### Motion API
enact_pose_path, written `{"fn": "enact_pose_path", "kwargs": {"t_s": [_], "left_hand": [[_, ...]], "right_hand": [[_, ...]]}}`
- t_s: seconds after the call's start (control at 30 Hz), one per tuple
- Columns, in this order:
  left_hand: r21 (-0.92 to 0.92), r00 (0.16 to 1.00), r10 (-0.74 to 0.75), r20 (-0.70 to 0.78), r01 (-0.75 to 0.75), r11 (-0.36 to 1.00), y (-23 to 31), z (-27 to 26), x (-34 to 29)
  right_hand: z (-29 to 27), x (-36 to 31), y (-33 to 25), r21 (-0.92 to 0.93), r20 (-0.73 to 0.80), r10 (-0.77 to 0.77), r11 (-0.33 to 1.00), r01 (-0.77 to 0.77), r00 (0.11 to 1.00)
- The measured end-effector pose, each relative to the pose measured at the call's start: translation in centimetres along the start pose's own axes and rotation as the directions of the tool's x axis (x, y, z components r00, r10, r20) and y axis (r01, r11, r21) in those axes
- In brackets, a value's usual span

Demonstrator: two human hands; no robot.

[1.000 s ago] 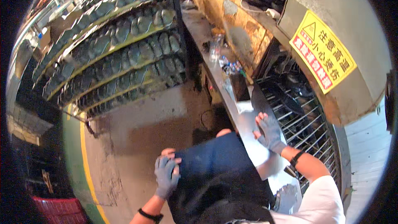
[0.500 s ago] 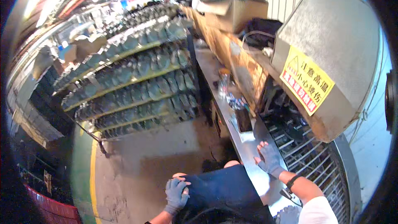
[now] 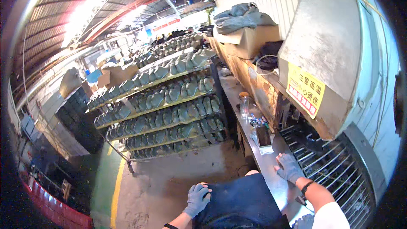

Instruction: The person wipes a shoe by hand, places it onto a conveyor, and pushes a rack of shoe lasts across the floor. After returning to the workstation, the person spreads a cloth over their lap and waits by the conveyor.

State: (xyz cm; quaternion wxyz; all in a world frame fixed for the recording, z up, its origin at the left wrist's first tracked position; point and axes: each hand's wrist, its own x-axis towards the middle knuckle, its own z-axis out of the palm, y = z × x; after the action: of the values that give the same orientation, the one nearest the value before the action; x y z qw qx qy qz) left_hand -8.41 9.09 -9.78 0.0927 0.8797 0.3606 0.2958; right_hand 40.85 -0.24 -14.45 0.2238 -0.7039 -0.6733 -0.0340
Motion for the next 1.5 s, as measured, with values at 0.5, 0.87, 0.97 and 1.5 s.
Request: {"fn": "enact_pose_path", "kwargs": {"t_s": [0.5,0.87,0.97,1.5], "left_hand": [[0.048,0.984,-0.010,0.176,0.001,0.999,2.0,3.1,5.5],[-0.054,0.996,-0.087,0.003,0.087,0.995,0.1,3.9,4.7],[-0.074,0.993,-0.116,-0.002,0.116,0.991,-0.2,3.2,4.5],[-0.061,0.997,-0.077,-0.012,0.077,0.995,-0.5,4.4,4.8]], "right_hand": [[2.7,1.9,3.8,-0.064,-0.157,0.031,0.997,-0.041,0.987],[3.2,2.4,3.1,-0.087,-0.057,0.132,0.987,-0.137,0.990],[3.6,2.4,3.0,-0.129,-0.075,0.099,0.986,-0.108,0.992],[3.0,2.5,2.8,-0.050,-0.034,0.178,0.982,-0.180,0.983]]}}
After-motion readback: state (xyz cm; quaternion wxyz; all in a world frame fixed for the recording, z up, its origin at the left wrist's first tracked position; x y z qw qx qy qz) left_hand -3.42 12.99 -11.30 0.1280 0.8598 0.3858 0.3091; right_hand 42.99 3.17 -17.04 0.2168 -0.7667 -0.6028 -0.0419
